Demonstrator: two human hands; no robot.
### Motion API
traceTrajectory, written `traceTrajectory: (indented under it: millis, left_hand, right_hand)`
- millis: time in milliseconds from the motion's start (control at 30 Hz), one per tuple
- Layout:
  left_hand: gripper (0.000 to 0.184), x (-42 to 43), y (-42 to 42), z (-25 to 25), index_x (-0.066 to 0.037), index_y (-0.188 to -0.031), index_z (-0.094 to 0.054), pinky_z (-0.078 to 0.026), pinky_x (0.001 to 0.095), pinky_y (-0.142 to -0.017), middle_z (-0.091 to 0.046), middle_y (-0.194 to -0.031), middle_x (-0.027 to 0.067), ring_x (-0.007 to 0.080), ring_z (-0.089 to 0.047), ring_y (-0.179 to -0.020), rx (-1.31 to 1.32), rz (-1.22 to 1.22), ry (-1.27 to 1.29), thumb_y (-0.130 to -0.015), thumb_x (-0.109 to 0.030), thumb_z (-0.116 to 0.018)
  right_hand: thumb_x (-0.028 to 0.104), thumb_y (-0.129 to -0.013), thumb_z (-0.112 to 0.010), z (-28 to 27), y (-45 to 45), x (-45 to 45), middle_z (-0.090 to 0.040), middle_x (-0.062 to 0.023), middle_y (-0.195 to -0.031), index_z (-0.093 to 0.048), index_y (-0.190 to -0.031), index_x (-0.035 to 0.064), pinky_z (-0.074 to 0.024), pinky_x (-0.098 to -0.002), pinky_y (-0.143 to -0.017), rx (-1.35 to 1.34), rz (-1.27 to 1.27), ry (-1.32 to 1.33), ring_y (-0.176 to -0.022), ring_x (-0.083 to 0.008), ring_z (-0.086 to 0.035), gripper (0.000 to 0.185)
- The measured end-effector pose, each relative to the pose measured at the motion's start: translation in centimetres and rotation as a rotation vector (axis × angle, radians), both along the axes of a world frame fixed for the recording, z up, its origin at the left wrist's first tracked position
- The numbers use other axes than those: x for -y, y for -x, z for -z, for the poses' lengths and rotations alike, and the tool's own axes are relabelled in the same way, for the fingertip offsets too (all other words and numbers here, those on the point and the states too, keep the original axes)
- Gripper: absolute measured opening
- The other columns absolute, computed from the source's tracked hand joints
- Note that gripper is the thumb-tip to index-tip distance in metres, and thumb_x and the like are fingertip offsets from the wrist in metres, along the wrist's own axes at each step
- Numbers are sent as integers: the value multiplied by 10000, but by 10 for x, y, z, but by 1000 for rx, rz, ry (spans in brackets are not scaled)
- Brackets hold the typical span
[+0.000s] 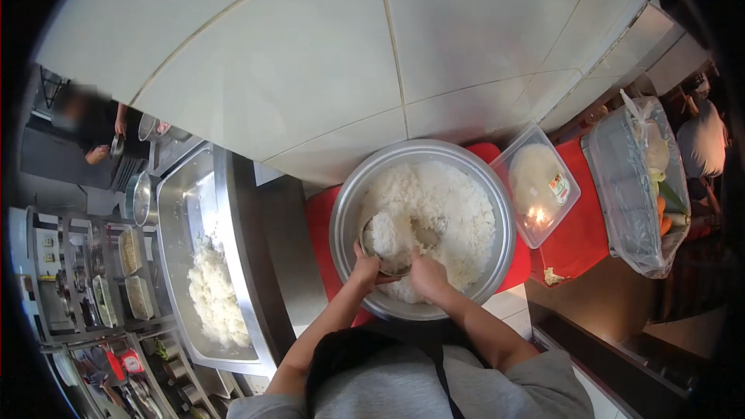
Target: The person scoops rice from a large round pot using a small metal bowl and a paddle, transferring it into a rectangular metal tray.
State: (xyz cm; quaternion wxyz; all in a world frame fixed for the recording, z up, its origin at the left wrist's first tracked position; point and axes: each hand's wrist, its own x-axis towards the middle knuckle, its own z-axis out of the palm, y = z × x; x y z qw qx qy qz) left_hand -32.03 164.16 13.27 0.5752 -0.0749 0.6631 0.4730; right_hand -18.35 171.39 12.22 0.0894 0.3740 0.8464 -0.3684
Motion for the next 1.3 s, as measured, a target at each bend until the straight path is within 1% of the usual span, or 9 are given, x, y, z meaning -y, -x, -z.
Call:
traceTrajectory:
  millis: [167,400,667,800,833,1000,1033,1100,1300]
  left_hand:
    - [645,10,0,-74,-198,-1304,-60,-561,460,-645,-344,-1245,234,479,-556,-873,147,-6,-225,-768,52,-317]
    - [541,40,-7,-189,61,-1271,-197,-549,391,-751,-412,-1203,276,510,-514,-943,315,-47,-544,-746,38,-325]
    - [529,172,45,-297,111,-1242,-267,-510,421,-821,-400,-1219,295,523,-446,-1033,371,-187,-762,-742,-30,-366]
    - [496,257,98,-329,122,-1211,-315,-496,392,-849,-408,-1206,302,500,-458,-1041,17,-243,-622,-741,-33,-348]
    - [540,277,123,-324,49,-1268,-277,-535,410,-767,-380,-1226,306,500,-483,-1005,11,-267,-553,-735,-10,-347]
    - [722,309,216,-270,-243,-1356,-41,-560,472,-576,-377,-1197,291,494,-545,-881,-949,-108,32,-764,-6,-380]
    - [738,302,221,-273,-260,-1358,-26,-548,461,-621,-340,-1193,350,515,-537,-875,-1081,97,404,-774,-28,-414]
    - [752,304,266,-201,-233,-1377,-68,-495,482,-669,-215,-1163,496,524,-536,-864,-1341,269,585,-761,3,-429]
    - [697,290,287,-199,-209,-1383,-116,-495,438,-688,-122,-1253,469,456,-585,-806,-1492,543,571,-781,-56,-432]
  right_hand:
    - [125,-848,-314,-93,-18,-32,-598,-232,-779,-404,-1173,-69,-463,-456,-668,84,-127,-74,-758,-370,-599,390]
    - [87,-766,-438,-246,-37,-29,-574,-194,-690,-465,-1132,-64,-458,-445,-579,-62,-263,-477,-635,-342,-586,396]
    - [46,-736,-452,-367,34,70,-587,-191,-685,-485,-1048,-82,-478,-412,-558,-343,-541,-765,-605,-333,-598,339]
    - [39,-739,-453,-366,114,123,-595,-201,-658,-506,-944,-58,-483,-430,-574,-484,-691,-697,-622,-342,-609,232]
    - [40,-742,-452,-360,138,131,-598,-206,-654,-511,-913,-49,-484,-437,-581,-492,-744,-681,-634,-345,-614,202]
    - [78,-733,-482,-317,238,159,-641,-149,-783,-626,-846,26,-503,-420,-628,-281,-790,-693,-737,-310,-634,191]
    - [83,-733,-482,-311,248,167,-645,-137,-797,-638,-836,41,-505,-412,-627,-248,-792,-713,-744,-299,-637,192]
    - [86,-744,-469,-295,268,183,-644,-135,-794,-630,-858,48,-503,-408,-620,-221,-805,-723,-741,-293,-637,201]
    - [101,-781,-447,-205,316,226,-636,-138,-744,-566,-963,22,-501,-401,-599,-293,-839,-690,-704,-297,-632,231]
